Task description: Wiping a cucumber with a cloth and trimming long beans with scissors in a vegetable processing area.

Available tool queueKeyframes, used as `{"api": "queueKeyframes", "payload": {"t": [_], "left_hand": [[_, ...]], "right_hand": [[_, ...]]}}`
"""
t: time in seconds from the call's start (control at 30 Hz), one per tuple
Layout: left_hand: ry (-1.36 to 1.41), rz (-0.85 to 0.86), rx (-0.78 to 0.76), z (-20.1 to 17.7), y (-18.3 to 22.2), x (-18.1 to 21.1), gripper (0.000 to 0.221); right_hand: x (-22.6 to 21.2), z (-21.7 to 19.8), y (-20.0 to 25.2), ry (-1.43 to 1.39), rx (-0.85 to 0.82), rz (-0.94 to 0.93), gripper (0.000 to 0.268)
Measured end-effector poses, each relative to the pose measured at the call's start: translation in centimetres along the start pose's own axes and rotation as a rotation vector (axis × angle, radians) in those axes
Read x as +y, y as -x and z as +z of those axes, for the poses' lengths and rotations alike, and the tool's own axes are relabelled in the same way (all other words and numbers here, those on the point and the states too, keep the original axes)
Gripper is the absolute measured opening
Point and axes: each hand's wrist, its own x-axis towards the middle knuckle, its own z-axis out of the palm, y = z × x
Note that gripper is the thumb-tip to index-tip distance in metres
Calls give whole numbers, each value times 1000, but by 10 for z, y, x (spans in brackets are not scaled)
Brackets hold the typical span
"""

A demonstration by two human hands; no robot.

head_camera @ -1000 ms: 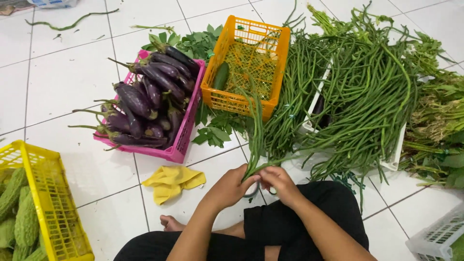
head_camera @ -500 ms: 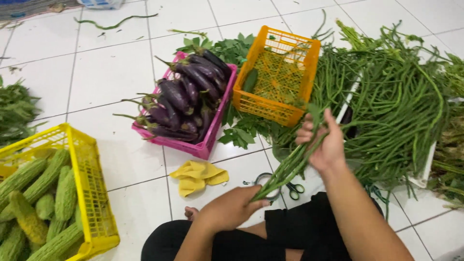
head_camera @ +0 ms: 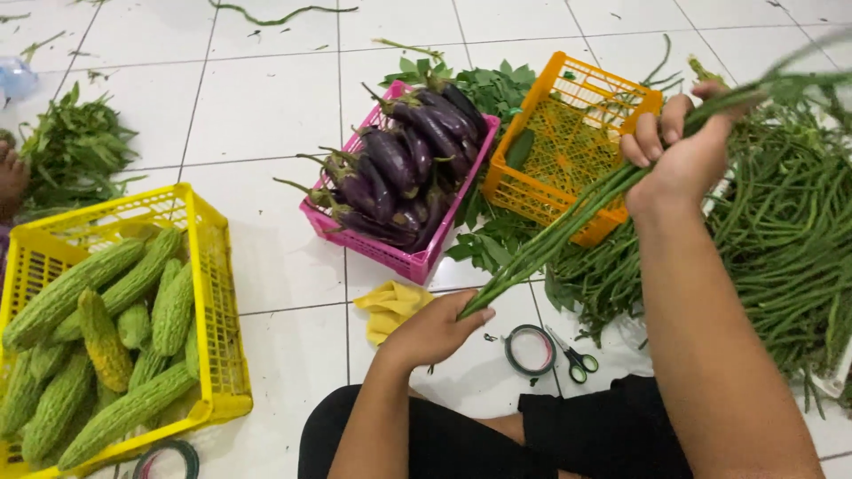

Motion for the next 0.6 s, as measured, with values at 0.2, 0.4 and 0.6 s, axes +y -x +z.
{"api": "queueKeyframes", "payload": {"t": [0.2,0.4,0.6], "left_hand": [[142,23,90,8,-57,-44,26],[155,-99,101,38,-123,-94,29],[195,-74,85,47,-127,-79,31]], "right_hand": [[39,-16,-22,850,-7,292,65],[63,-112,35,1314,-223,423,71],[78,-184,137,1621,-530,710,54]]}}
